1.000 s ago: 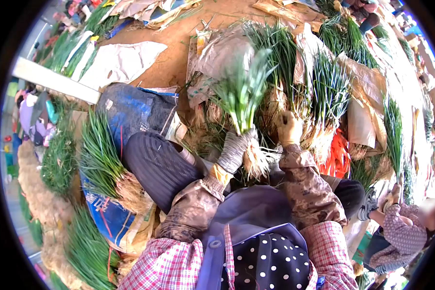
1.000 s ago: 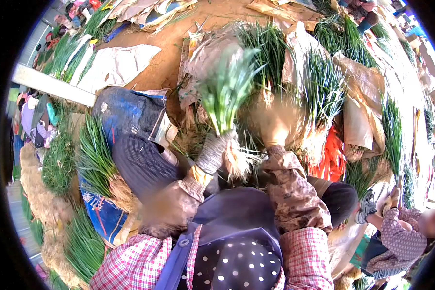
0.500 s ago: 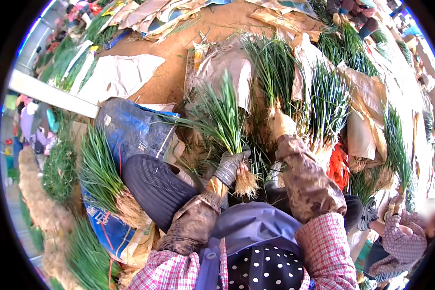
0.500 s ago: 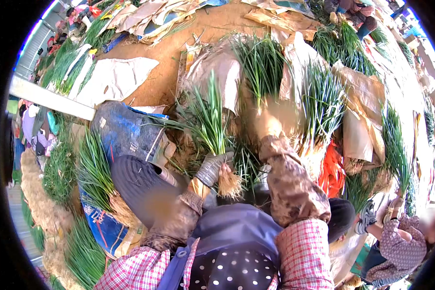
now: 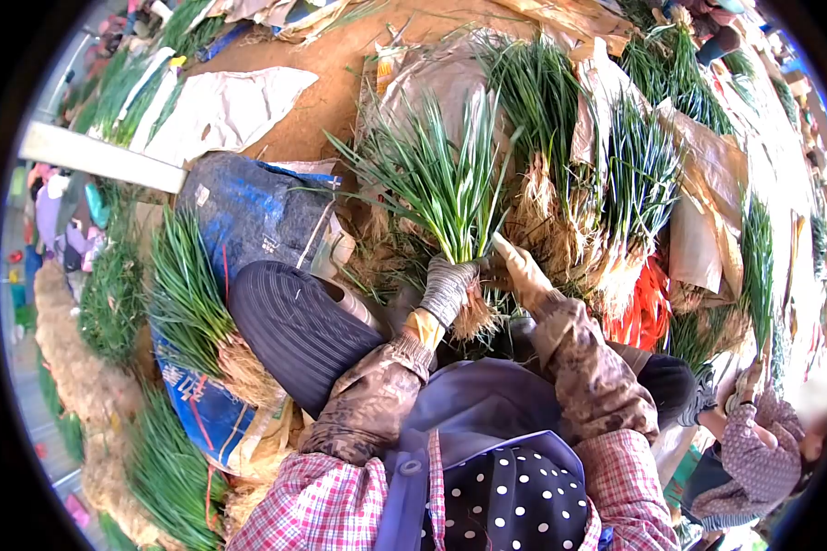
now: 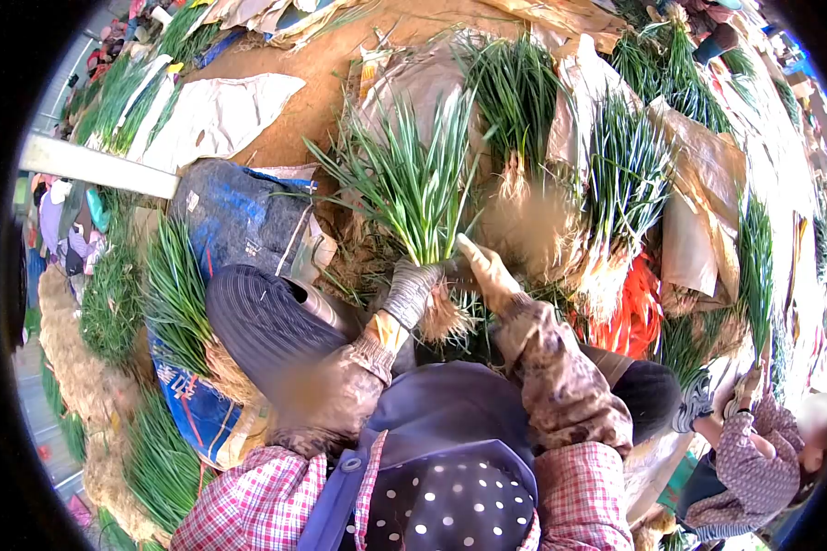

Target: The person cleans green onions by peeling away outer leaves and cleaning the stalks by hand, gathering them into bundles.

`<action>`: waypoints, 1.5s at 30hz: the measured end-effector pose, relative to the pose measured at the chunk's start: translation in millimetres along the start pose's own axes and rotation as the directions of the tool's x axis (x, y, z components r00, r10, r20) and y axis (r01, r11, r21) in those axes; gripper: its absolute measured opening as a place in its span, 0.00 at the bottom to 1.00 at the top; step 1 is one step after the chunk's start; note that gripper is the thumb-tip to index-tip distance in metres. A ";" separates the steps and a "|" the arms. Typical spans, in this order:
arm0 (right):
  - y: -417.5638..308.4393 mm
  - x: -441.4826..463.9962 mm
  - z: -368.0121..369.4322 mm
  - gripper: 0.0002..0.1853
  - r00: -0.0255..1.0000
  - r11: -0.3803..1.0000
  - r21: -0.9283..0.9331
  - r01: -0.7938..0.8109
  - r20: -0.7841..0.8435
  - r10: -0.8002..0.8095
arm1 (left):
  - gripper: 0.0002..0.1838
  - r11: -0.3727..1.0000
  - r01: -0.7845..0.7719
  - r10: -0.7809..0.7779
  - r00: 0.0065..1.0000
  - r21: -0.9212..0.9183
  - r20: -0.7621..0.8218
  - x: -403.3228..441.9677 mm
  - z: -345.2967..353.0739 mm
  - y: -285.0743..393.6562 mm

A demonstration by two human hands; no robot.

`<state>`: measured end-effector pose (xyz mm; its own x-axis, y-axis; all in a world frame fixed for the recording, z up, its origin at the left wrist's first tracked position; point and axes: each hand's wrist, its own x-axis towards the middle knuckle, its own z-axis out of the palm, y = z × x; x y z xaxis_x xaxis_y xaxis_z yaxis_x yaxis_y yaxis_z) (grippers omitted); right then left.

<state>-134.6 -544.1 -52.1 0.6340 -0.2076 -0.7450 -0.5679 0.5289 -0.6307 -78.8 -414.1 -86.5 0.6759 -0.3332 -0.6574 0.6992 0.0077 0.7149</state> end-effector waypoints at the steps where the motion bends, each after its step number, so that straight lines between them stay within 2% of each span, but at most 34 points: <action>1: 7.4 16.1 1.9 0.25 0.996 0.998 -0.030 0.063 -0.061 -0.064 | 0.08 0.992 0.052 -0.049 0.998 0.113 -0.030 -6.4 4.0 10.9; 3: 25.5 43.6 4.1 0.18 0.947 0.959 -0.009 0.282 -0.156 -0.280 | 0.11 0.931 0.162 -0.132 0.985 0.326 -0.115 -23.6 10.8 38.8; 4: 28.9 45.7 7.2 0.16 0.926 0.949 -0.019 0.315 -0.213 -0.312 | 0.12 0.971 0.018 -0.005 0.999 0.239 -0.053 -10.1 3.0 17.7; 5: 31.1 46.7 10.7 0.14 0.900 0.937 -0.032 0.348 -0.268 -0.343 | 0.12 0.982 0.032 -0.019 0.998 0.189 -0.067 -5.1 1.0 12.6; 7: 35.9 43.9 15.2 0.12 0.905 0.953 0.060 0.298 -0.336 -0.262 | 0.11 0.994 0.062 -0.054 0.995 0.087 -0.088 -2.3 -0.4 9.9; 9: 37.3 41.2 22.9 0.08 0.902 0.948 0.208 0.243 -0.407 -0.142 | 0.10 0.992 0.100 -0.095 0.993 0.075 -0.070 -8.4 -2.2 15.2; 11: 28.1 33.9 34.3 0.07 0.922 0.957 0.261 0.123 -0.387 -0.013 | 0.10 0.984 0.179 -0.179 0.983 0.009 -0.044 -15.2 -3.6 17.6; 12: 22.7 27.0 37.9 0.07 0.891 0.955 0.297 0.020 -0.438 0.118 | 0.09 0.984 0.033 -0.023 0.998 -0.177 0.054 -8.4 -7.4 2.5; 13: 53.0 66.0 16.9 0.05 0.924 0.829 0.559 0.022 -0.329 0.197 | 0.09 0.983 0.023 -0.009 0.997 -0.181 0.081 -14.4 -5.7 2.1; 15: 57.6 71.8 7.7 0.07 0.929 0.876 0.481 -0.036 -0.306 0.206 | 0.10 0.984 0.000 0.025 0.990 -0.181 0.135 -25.4 -3.6 10.1; 16: 54.5 65.4 5.1 0.07 0.962 0.896 0.442 -0.049 -0.220 0.161 | 0.12 0.992 0.040 -0.017 0.984 -0.124 0.179 -26.5 -8.0 13.8; 17: 52.4 60.5 4.6 0.11 0.995 0.901 0.424 0.086 -0.087 -0.054 | 0.12 0.985 0.023 0.010 0.982 -0.170 0.190 -29.7 -7.6 14.0; 19: 21.4 24.8 13.3 0.14 0.984 0.855 0.515 -0.062 0.177 -0.035 | 0.12 0.964 -0.011 0.071 0.973 -0.266 0.219 -33.1 -1.3 15.4; 20: 20.3 30.0 14.9 0.17 0.977 0.873 0.487 0.009 0.182 -0.111 | 0.11 0.969 0.058 0.005 0.968 -0.239 0.253 -30.3 -4.2 11.9; 21: 17.8 30.9 13.0 0.16 0.982 0.890 0.456 0.030 0.153 -0.111 | 0.09 0.979 0.024 0.032 0.963 -0.203 0.268 -28.8 -5.4 8.3; 24: 11.4 31.9 9.5 0.14 0.977 0.916 0.400 0.018 0.187 -0.101 | 0.06 0.964 0.104 -0.035 0.962 -0.245 0.272 -28.0 -2.8 8.9; 25: 13.7 35.2 16.8 0.11 0.994 0.864 0.503 0.038 0.073 -0.087 | 0.06 0.981 0.048 0.001 0.968 -0.189 0.249 -28.3 -3.2 10.2; 27: 14.2 31.6 8.2 0.10 0.991 0.972 0.231 0.033 -0.133 -0.002 | 0.06 0.997 0.042 -0.036 0.993 -0.060 0.113 -27.7 2.7 11.5; 29: 32.8 45.8 4.6 0.13 0.942 0.980 0.189 0.058 -0.335 0.009 | 0.06 0.999 0.011 -0.008 0.997 -0.045 0.075 -25.9 3.0 7.9; 31: 36.8 49.0 -2.3 0.14 0.870 0.956 -0.254 -0.149 -0.493 0.005 | 0.06 0.997 0.028 -0.023 0.998 -0.067 0.066 -25.4 3.1 9.2; 32: 55.5 62.0 -19.2 0.14 0.958 0.725 -0.669 -0.161 -0.284 -0.050 | 0.07 0.998 0.021 -0.018 0.998 -0.057 0.060 -25.0 2.9 13.2; 33: 73.4 75.6 -35.7 0.15 0.998 0.343 -0.937 -0.061 -0.063 0.004 | 0.08 0.999 0.017 -0.015 0.998 -0.050 0.053 -25.1 2.7 16.3; 34: 51.9 51.4 -20.0 0.15 0.989 -0.004 -0.999 0.035 0.034 0.147 | 0.09 0.999 0.024 -0.022 0.998 -0.037 0.052 -19.4 1.9 12.6; 35: 49.1 51.6 -29.0 0.19 0.964 -0.118 -0.974 0.193 0.166 0.209 | 0.09 0.999 0.030 -0.028 0.998 -0.025 0.051 -15.7 2.0 10.9; 36: 47.8 55.3 -30.8 0.21 0.991 -0.083 -0.992 0.099 0.106 -0.087 | 0.09 0.997 0.038 -0.033 0.997 -0.072 0.065 -15.6 0.9 8.9; 37: 28.8 54.7 -31.4 0.23 0.958 0.040 -0.998 0.043 0.030 -0.284 | 0.08 0.988 0.065 -0.049 0.992 -0.141 0.115 -14.1 -4.3 5.1; 38: 9.6 54.1 -32.1 0.24 0.883 0.175 -0.984 0.040 -0.048 -0.468 | 0.08 0.979 0.187 -0.177 0.977 -0.079 0.123 -10.0 -7.3 7.5; 39: -27.0 62.1 -36.5 0.25 0.829 0.362 -0.928 0.083 -0.137 -0.541 | 0.07 0.953 0.304 -0.300 0.946 -0.015 0.122 -5.9 -8.0 10.0; 40: -56.5 61.6 -32.6 0.24 0.794 0.389 -0.921 0.003 -0.235 -0.561 | 0.06 0.952 0.307 -0.308 0.948 0.023 0.084 -4.9 -7.4 8.3; 41: -80.3 64.8 -30.3 0.24 0.749 0.419 -0.905 -0.074 -0.328 -0.576 | 0.07 0.962 0.269 -0.264 0.959 -0.042 0.101 5.3 -12.3 -5.8; 42: -94.3 80.8 -35.3 0.24 0.741 0.388 -0.904 -0.178 -0.382 -0.552 | 0.07 0.969 0.245 -0.241 0.966 -0.034 0.100 3.8 -12.0 -6.2; 43: -95.2 99.8 -52.8 0.24 0.744 0.319 -0.927 -0.195 -0.352 -0.569 | 0.07 0.975 0.222 -0.218 0.971 -0.026 0.098 1.6 -11.5 -5.7; 44: -101.1 108.3 -61.9 0.25 0.745 0.248 -0.945 -0.212 -0.321 -0.585 | 0.10 0.943 0.311 -0.287 0.940 -0.115 0.187 -4.3 -13.4 1.9; 45: -101.9 114.9 -70.0 0.21 0.785 0.183 -0.954 -0.236 -0.298 -0.543 | 0.10 0.936 0.317 -0.286 0.938 -0.149 0.198 -6.1 -14.4 4.8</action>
<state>-40.6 -679.5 -88.7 0.6497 -0.6953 -0.3073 -0.7543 -0.6399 -0.1470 -76.2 -398.5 -82.5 0.3874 -0.5012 -0.7738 0.9041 0.0424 0.4252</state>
